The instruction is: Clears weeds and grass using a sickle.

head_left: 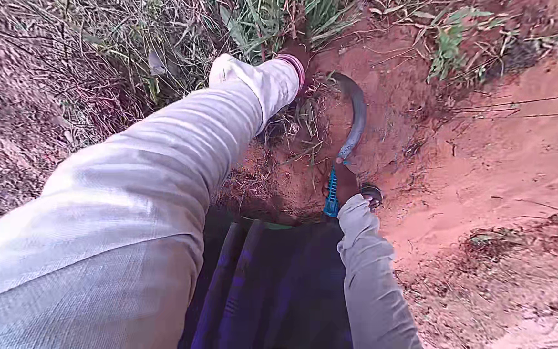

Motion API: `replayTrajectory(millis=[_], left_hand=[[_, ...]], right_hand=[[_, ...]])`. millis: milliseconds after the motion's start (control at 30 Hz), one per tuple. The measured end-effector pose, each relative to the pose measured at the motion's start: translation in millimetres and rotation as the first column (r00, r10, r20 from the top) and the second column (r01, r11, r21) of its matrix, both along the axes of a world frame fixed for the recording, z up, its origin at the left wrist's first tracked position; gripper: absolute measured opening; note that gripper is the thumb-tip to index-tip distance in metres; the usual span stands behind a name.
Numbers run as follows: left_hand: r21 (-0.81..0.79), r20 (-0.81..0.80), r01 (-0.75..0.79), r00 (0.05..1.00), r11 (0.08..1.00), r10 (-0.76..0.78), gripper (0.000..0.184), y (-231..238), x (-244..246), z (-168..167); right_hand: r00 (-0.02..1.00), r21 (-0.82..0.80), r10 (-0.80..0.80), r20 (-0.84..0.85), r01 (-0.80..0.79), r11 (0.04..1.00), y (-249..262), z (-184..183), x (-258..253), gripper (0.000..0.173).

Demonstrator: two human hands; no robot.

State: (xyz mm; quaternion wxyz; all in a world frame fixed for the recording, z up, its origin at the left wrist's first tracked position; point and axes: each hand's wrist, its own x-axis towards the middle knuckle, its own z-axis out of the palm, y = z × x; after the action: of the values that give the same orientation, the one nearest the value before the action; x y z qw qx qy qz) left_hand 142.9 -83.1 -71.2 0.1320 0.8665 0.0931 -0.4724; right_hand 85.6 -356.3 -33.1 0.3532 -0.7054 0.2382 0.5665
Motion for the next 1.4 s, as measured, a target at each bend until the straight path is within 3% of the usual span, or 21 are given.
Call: replayTrajectory(millis=[100, 233, 333, 433, 533, 567, 700, 800, 833, 900, 967, 1000, 1133, 1267, 1333, 1400], left_hand=[[-0.006, 0.027, -0.002, 1.000, 1.000, 0.002, 0.049, -3, 0, 11], [-0.021, 0.032, -0.064, 0.997, 0.998, 0.065, 0.035, -3, 0, 30], [-0.049, -0.017, -0.124, 0.992, 0.991, 0.123, 0.038, -2, -7, 45], [-0.060, 0.025, -0.114, 0.993, 0.992, 0.116, 0.049, 13, -10, 35], [-0.229, 0.245, -0.125, 0.952, 0.965, 0.182, 0.083, 18, -20, 20], [-0.293, 0.324, -0.088, 0.928, 0.952, 0.185, 0.091, 16, -21, 21], [-0.420, 0.499, 0.193, 0.866, 0.887, 0.048, 0.093, -40, -31, 37], [-0.414, 0.282, 0.227, 0.953, 0.882, -0.113, 0.100, -84, -35, 34], [-0.393, 0.214, 0.165, 0.973, 0.905, -0.085, 0.092, -88, -39, 28], [-0.329, 0.016, 0.007, 1.000, 0.944, -0.002, 0.058, -68, -36, 37], [-0.224, 0.035, 0.114, 0.993, 0.968, -0.109, 0.031, -35, -37, 41], [-0.206, 0.062, 0.157, 0.987, 0.966, -0.147, 0.027, -20, -43, 39], [-0.177, 0.020, 0.095, 0.995, 0.979, -0.093, 0.029, -10, -41, 38], [-0.147, -0.014, 0.037, 0.999, 0.988, -0.039, 0.039, -11, -32, 31], [-0.131, -0.035, -0.022, 0.999, 0.991, 0.018, 0.042, -11, -25, 28], [-0.120, -0.028, -0.109, 0.994, 0.987, 0.106, 0.040, -7, -14, 32]], right_hand=[[0.996, -0.042, -0.021, -0.084, 0.017, 0.999, 7, 13, -15, 0.046], [0.970, -0.076, -0.201, -0.139, 0.192, 0.979, -14, 90, -65, 0.045], [0.989, -0.027, -0.130, -0.067, 0.129, 0.991, -34, 135, -80, 0.036], [0.997, -0.028, -0.058, 0.056, 0.059, 0.998, -37, 134, -77, 0.035], [0.981, -0.008, -0.059, 0.187, 0.062, 0.998, -28, 103, -71, 0.035], [0.970, 0.001, -0.110, 0.219, 0.112, 0.994, -23, 95, -67, 0.036], [0.909, -0.006, -0.307, 0.282, 0.322, 0.947, -25, 89, -65, 0.040], [0.914, -0.053, -0.298, 0.276, 0.324, 0.944, -39, 95, -62, 0.041], [0.921, -0.063, -0.275, 0.274, 0.303, 0.951, -43, 97, -61, 0.042], [0.941, -0.078, -0.206, 0.268, 0.234, 0.969, -49, 101, -56, 0.040], [0.958, -0.066, -0.143, 0.249, 0.164, 0.984, -59, 101, -51, 0.038], [0.964, -0.050, -0.122, 0.237, 0.138, 0.989, -61, 97, -49, 0.036], [0.975, 0.028, -0.139, 0.173, 0.136, 0.990, -49, 60, -51, 0.038], [0.990, -0.071, -0.049, 0.134, 0.059, 0.996, -12, 34, -68, 0.043], [0.984, -0.081, -0.173, 0.048, 0.176, 0.981, 4, 50, -88, 0.039], [0.944, -0.074, -0.327, -0.053, 0.323, 0.943, 1, 92, -113, 0.039]])
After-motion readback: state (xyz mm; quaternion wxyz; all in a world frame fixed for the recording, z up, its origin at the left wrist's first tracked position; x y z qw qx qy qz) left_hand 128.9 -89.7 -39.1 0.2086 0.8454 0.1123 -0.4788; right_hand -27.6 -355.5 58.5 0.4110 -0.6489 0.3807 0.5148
